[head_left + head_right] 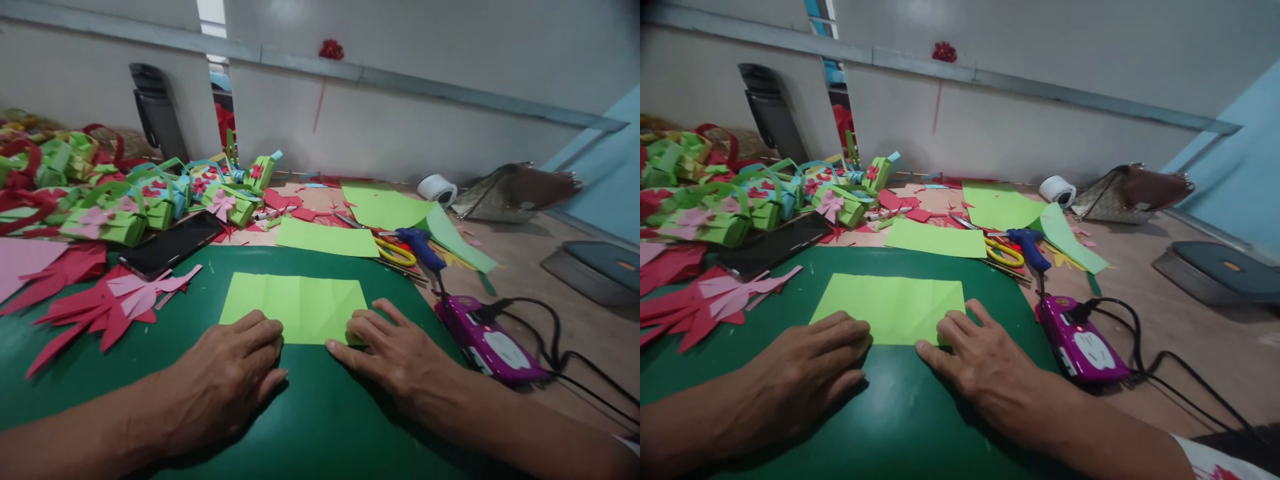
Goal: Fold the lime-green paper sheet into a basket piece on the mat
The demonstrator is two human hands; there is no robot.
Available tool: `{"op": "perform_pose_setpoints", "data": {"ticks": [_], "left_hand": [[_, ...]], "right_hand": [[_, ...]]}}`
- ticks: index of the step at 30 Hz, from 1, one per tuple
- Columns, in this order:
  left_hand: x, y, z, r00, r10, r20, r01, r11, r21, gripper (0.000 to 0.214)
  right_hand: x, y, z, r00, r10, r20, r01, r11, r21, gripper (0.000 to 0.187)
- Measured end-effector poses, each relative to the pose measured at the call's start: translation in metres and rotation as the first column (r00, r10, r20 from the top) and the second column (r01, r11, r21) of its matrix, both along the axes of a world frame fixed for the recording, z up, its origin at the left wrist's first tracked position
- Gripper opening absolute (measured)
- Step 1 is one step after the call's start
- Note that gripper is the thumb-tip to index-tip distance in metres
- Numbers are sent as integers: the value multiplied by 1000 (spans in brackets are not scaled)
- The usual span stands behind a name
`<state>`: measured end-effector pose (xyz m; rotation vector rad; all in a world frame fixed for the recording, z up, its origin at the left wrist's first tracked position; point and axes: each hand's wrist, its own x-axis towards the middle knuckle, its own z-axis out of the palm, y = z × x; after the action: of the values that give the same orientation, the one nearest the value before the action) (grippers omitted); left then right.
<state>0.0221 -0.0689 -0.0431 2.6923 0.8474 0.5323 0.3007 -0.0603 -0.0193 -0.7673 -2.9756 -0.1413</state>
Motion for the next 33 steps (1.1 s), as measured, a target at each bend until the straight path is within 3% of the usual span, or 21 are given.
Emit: {"op": "perform_pose_setpoints", "data": {"ticks": [4, 8, 14, 16, 19, 25, 33], "left_hand": [[0, -1, 5, 995, 31, -95, -34, 999, -37, 22], [8, 1, 15, 976, 25, -218, -39, 997, -60, 32], [19, 7, 16, 958, -1, -287, -3, 1000, -13, 47], [19, 8, 14, 959, 3, -285, -3, 1000, 1, 49], [18, 7, 12, 966, 14, -259, -10, 1000, 17, 48], [13, 4, 8, 988, 48, -146, -52, 998, -22, 32], [9, 0, 8, 995, 88, -45, -91, 994, -64, 29]], "right_hand": [[20, -6, -1, 999, -30, -17, 31, 997, 65, 46], [34, -16, 1, 990, -142, -27, 144, 980, 134, 49], [21, -18, 12, 956, -204, -210, 246, 949, 195, 21], [10, -13, 13, 965, -152, -212, 201, 952, 232, 18], [-5, -6, 8, 995, -64, -82, 87, 944, 318, 25], [-11, -5, 1, 992, 49, 114, -94, 901, 425, 19], [-38, 0, 8, 975, 128, 179, -194, 885, 422, 18]]}}
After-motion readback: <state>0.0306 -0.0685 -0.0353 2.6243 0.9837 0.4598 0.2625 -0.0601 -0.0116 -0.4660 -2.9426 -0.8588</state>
